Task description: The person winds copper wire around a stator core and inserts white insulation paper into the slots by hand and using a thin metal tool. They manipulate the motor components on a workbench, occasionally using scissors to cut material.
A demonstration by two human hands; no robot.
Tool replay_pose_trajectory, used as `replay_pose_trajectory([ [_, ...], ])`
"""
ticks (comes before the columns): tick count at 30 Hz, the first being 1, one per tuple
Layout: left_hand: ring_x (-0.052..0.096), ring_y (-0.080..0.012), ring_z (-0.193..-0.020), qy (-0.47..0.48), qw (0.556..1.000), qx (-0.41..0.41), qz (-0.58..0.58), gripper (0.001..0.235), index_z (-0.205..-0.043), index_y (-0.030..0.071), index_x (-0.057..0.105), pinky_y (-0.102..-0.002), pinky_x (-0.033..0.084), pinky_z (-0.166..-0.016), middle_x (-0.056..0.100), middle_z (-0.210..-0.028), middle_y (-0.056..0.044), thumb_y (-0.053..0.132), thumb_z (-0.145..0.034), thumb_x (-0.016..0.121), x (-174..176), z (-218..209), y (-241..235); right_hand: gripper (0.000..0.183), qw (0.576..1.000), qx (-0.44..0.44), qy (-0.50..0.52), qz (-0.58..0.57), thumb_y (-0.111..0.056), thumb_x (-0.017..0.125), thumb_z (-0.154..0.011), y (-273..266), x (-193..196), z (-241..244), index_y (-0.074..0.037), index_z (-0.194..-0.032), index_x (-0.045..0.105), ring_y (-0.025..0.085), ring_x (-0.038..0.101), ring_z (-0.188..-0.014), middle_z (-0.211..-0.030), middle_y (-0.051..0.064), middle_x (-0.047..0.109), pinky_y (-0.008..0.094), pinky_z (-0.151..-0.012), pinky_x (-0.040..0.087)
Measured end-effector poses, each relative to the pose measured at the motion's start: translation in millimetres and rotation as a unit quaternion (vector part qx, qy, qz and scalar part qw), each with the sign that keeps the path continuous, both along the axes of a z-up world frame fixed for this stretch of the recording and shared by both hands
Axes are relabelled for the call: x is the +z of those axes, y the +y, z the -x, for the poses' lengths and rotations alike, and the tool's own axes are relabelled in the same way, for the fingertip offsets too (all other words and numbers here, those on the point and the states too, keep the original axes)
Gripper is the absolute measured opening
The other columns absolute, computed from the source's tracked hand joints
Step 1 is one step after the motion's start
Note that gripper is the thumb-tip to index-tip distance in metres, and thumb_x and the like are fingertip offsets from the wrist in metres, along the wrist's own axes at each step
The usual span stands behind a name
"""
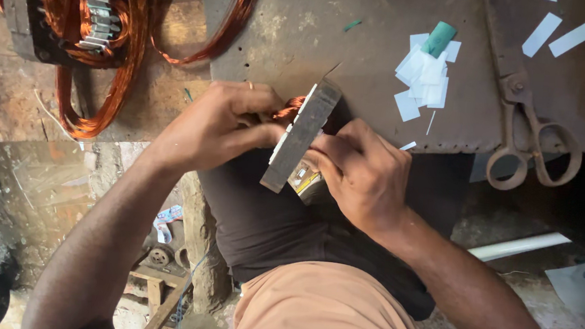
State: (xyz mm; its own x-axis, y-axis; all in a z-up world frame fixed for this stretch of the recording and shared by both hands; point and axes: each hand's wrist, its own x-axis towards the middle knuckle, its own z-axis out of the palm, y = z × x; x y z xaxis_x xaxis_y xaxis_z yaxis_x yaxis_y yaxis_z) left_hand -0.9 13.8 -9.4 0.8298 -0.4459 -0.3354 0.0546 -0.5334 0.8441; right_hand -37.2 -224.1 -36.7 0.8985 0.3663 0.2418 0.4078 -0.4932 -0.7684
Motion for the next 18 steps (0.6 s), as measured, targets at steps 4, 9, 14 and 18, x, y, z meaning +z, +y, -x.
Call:
replay_pose_trajectory([
  [4, 0.063, -0.0082, -0.073, 0.093, 0.991, 0.076, -0.062, 0.020, -0.098, 0.000, 0.072, -0.029, 0.053, -0.065, 0.069, -0.077, -0.003, 0.013, -0.085, 0.081, 4, 2, -12, 0.020, 0.997, 0.040, -0.058, -0.010, -0.012, 0.088, -0.086, -4, 0, -2, -0.006, -0.100, 0.075, 0.023, 0.066, -0.075, -0.093, 0.007, 0.063, 0.038, -0.064, 0.053],
  [9, 0.064, -0.0064, -0.079, 0.120, 0.989, 0.090, -0.003, 0.027, -0.103, -0.001, 0.062, -0.027, 0.054, -0.069, 0.069, -0.084, -0.004, 0.009, -0.087, 0.081, 7, -3, -21, 0.028, 0.985, 0.118, -0.122, -0.016, -0.006, 0.084, -0.083, -16, -5, -12, -0.002, -0.109, 0.074, 0.026, 0.070, -0.089, -0.111, 0.006, 0.068, 0.039, -0.073, 0.057],
  [14, 0.068, -0.0059, -0.080, 0.084, 0.994, 0.068, 0.013, 0.045, -0.127, 0.008, 0.063, -0.025, 0.057, -0.073, 0.074, -0.091, -0.003, 0.004, -0.084, 0.075, 17, -8, -24, 0.025, 0.982, 0.158, -0.102, -0.009, -0.005, 0.083, -0.083, -23, -4, -20, -0.005, -0.105, 0.073, 0.024, 0.069, -0.087, -0.107, 0.005, 0.067, 0.037, -0.070, 0.056],
  [18, 0.065, -0.0086, -0.073, 0.070, 0.995, 0.037, -0.054, 0.053, -0.132, 0.014, 0.068, -0.027, 0.056, -0.069, 0.076, -0.088, -0.002, 0.004, -0.081, 0.077, 22, -14, -27, 0.025, 0.981, 0.160, -0.106, 0.017, -0.009, 0.082, -0.085, -21, -2, -19, -0.006, -0.107, 0.071, 0.024, 0.069, -0.085, -0.105, 0.005, 0.065, 0.038, -0.071, 0.055],
])
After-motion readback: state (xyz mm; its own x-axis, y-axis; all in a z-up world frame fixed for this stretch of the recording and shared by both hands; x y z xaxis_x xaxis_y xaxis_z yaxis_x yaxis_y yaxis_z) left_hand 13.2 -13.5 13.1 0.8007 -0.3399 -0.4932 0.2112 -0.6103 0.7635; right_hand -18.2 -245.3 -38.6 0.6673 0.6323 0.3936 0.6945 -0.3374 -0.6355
